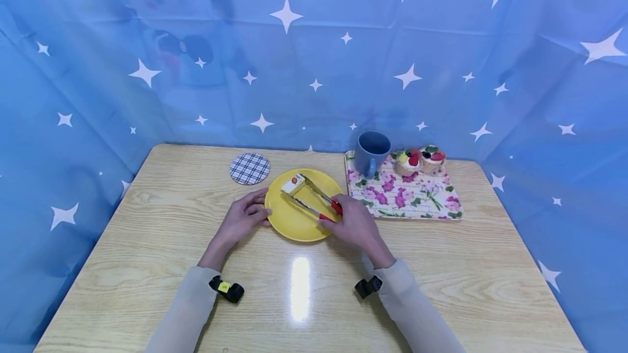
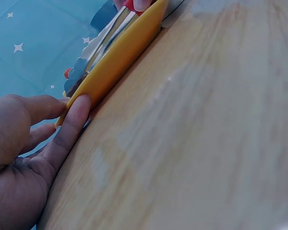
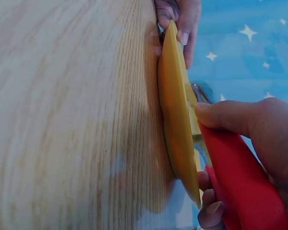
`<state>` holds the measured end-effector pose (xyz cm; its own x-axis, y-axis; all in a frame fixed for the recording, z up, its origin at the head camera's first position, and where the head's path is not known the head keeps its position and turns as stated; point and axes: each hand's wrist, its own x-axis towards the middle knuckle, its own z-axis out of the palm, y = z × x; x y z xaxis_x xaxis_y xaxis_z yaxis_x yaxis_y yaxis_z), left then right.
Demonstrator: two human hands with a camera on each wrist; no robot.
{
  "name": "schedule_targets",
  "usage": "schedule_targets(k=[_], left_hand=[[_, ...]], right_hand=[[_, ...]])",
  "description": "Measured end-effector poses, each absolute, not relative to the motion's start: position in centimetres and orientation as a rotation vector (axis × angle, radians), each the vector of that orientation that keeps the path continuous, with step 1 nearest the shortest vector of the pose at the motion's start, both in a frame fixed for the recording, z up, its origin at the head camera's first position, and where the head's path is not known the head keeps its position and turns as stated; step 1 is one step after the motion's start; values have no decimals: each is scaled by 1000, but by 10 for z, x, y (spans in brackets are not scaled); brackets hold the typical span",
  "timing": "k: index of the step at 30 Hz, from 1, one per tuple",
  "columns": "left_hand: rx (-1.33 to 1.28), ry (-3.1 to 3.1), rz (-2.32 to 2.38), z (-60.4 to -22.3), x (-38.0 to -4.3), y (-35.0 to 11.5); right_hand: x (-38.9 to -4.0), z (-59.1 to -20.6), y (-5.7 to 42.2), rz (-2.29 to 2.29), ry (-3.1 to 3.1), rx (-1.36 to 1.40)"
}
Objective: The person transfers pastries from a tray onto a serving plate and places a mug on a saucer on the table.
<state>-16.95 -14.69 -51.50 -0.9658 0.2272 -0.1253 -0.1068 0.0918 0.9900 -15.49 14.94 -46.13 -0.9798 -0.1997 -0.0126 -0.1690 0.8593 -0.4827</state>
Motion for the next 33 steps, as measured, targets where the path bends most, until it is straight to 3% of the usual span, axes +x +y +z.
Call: schedule_targets(k=[33], left_hand=[[119, 2103, 1979, -518, -169, -147]], right_hand=[[-142, -451, 157, -795, 2970, -231]])
